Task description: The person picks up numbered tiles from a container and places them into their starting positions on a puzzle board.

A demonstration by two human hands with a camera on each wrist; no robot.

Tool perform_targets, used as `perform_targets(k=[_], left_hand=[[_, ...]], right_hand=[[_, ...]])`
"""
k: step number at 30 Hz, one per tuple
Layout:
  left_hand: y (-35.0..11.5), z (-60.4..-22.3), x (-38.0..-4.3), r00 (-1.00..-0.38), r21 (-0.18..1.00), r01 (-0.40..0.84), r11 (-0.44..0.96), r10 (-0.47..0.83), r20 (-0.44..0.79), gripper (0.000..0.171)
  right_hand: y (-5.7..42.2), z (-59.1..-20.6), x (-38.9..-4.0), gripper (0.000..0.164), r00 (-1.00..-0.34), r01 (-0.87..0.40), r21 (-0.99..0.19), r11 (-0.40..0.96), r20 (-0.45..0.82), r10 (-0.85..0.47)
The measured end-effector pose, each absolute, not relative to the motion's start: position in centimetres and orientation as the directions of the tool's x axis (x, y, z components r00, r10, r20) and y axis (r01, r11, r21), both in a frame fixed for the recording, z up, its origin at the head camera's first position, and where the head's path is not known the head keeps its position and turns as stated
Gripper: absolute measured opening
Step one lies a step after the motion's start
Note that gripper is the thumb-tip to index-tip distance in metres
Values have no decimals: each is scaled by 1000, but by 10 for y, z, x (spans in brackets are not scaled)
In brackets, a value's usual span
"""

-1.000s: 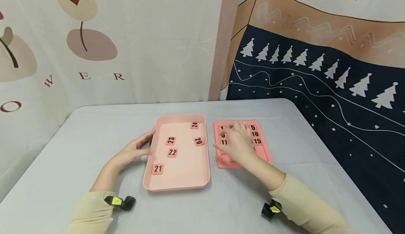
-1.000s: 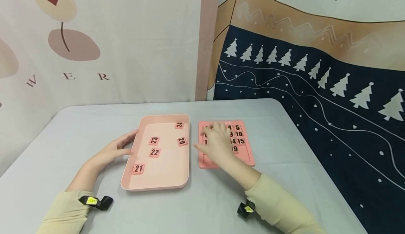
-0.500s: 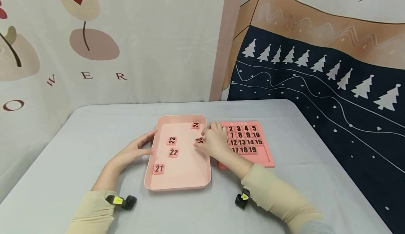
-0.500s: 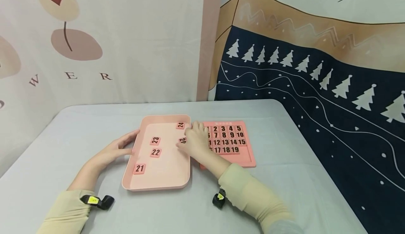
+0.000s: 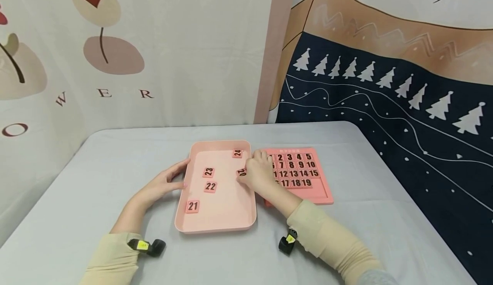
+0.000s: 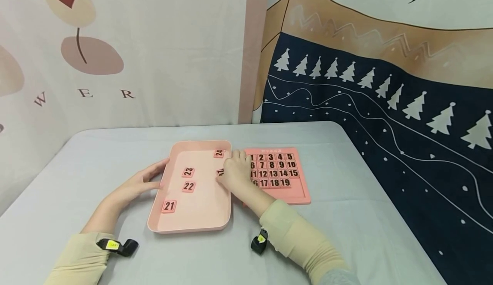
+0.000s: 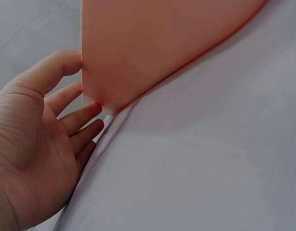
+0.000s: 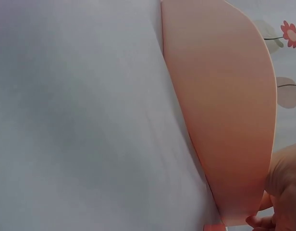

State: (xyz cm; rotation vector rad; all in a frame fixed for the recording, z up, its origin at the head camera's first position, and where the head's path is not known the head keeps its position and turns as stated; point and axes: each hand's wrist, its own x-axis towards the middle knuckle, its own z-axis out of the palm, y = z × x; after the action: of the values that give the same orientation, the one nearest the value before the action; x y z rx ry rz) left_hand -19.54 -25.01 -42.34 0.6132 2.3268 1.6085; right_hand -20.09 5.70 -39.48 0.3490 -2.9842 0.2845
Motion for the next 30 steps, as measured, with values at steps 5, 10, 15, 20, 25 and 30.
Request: perform_targets(k=[5,10,15,20,25,30], left_hand=[[-250,-424,-195,-881,934,198,298,472,37,73],[-250,-424,-195,-883,936,193,295,469,34,73],[-250,-424,-194,-885,935,194,298,464,36,73],[-250,-425,-193,-889,935,183,304,458,25,73],[-249,-425,-193,-891,935,180,306,453,23,73],[-249,-424,-194,-891,933,181,311,453,22,73]], right_hand=[[57,-394,-201,38,-970,-230,-222,947,126,-206],[58,-394,-202,32,-974,-223,-302,927,101,-201],[61,-396,-203,25,-973,-229,-389,892,91,-210],[63,-399,-203,29,-970,-244,-424,872,118,-214],[64,-397,-201,31,-953,-282,-424,861,224,-203],[71,-387,-199,29,-925,-337,-465,818,327,-195]])
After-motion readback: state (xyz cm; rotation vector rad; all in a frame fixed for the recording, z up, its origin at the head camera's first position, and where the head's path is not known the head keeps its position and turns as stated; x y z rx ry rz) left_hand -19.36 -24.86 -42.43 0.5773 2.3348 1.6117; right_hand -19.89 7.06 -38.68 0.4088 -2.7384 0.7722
